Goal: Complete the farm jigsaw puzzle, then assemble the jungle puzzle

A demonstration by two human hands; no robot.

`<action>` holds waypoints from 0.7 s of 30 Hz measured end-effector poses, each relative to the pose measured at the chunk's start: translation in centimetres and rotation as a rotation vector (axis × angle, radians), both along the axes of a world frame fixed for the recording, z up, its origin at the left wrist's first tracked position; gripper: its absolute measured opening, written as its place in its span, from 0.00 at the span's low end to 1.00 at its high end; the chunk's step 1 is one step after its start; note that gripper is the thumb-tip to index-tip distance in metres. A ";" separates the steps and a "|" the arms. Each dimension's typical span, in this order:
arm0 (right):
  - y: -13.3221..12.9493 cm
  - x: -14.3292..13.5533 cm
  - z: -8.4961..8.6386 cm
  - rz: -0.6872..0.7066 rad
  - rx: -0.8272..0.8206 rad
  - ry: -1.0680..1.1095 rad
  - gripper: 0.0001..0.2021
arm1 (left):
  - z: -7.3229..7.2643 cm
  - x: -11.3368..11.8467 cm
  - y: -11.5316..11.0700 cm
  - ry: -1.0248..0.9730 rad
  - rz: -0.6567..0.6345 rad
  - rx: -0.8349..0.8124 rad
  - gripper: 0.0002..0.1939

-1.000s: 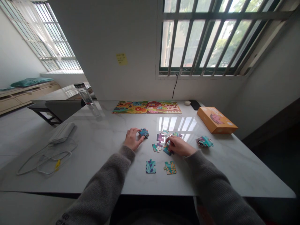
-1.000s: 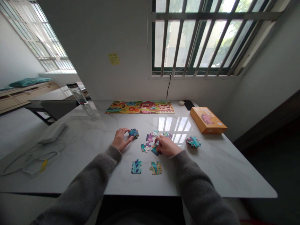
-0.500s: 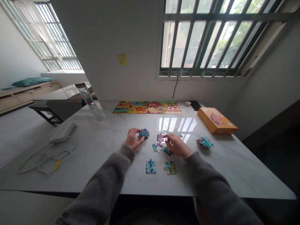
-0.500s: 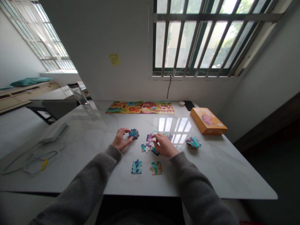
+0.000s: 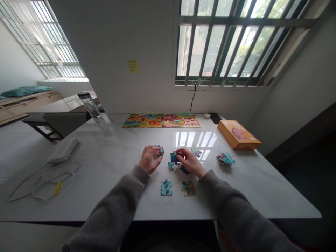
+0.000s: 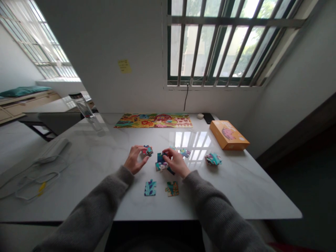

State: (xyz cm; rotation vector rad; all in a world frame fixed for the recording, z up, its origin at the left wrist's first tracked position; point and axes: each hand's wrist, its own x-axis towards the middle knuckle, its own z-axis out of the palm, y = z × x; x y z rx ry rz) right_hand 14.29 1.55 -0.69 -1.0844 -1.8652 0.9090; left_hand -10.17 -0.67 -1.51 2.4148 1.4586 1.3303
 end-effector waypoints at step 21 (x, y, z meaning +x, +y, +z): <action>6.0 -2.2 0.3 -0.151 0.073 -0.244 0.09 | -0.9 -2.2 1.7 -0.076 0.123 -0.099 0.05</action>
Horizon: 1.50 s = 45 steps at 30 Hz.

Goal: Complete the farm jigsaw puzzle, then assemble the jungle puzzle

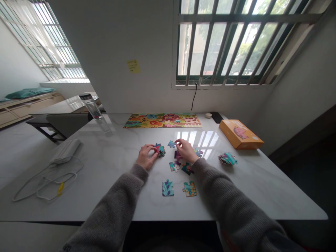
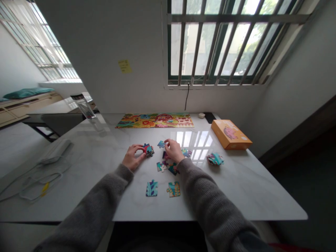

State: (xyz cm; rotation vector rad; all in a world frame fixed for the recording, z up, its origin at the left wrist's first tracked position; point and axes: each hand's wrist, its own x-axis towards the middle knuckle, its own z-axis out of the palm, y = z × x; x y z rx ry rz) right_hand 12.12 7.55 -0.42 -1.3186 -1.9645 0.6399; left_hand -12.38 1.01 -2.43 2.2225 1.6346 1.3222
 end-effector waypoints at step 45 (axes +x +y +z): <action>-4.3 -1.9 0.2 0.198 -0.354 0.701 0.19 | 1.2 2.5 -1.5 -0.085 -0.330 0.173 0.12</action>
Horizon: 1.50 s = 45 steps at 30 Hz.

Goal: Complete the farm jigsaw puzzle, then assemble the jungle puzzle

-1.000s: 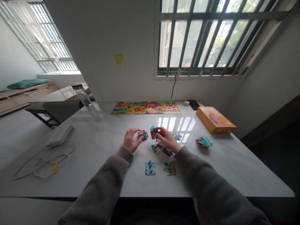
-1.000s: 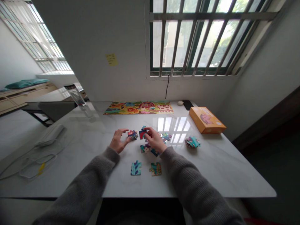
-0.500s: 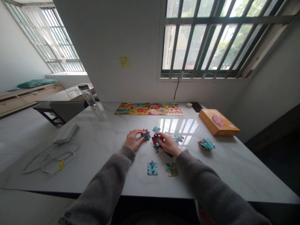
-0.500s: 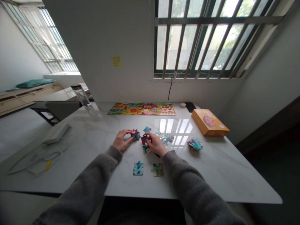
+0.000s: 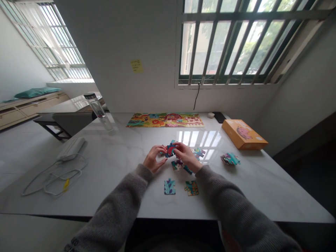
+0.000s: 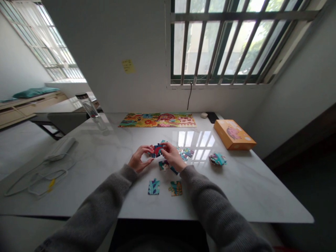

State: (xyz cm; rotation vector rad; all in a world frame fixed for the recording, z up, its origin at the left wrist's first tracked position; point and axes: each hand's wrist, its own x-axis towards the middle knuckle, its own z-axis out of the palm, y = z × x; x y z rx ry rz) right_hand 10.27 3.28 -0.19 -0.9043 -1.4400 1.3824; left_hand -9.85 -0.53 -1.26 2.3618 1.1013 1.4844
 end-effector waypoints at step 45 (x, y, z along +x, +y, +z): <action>0.6 2.3 0.2 -0.066 -0.116 0.113 0.20 | -1.2 -3.5 1.7 -0.361 0.135 -0.175 0.16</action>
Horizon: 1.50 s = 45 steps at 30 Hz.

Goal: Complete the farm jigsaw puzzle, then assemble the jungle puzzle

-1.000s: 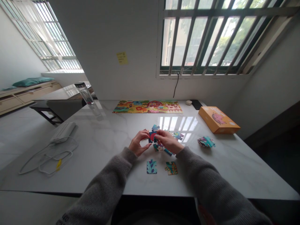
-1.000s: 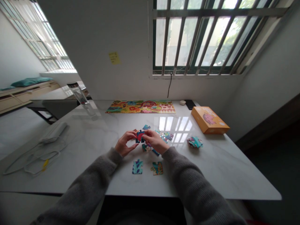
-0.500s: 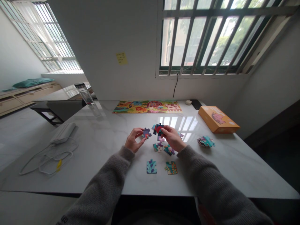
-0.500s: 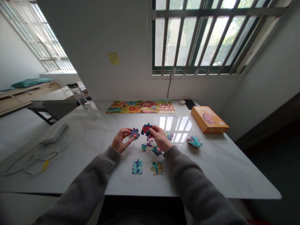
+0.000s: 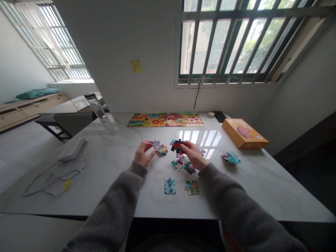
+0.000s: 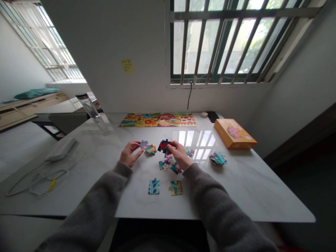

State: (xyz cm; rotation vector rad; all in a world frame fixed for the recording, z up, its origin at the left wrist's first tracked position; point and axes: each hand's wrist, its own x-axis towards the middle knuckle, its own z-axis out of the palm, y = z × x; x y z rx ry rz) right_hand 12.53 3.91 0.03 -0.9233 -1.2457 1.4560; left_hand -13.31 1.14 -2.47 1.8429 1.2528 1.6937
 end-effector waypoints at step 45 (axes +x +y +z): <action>0.6 1.8 0.6 -0.106 0.192 -0.335 0.15 | 0.6 0.6 -1.0 0.360 0.003 0.016 0.13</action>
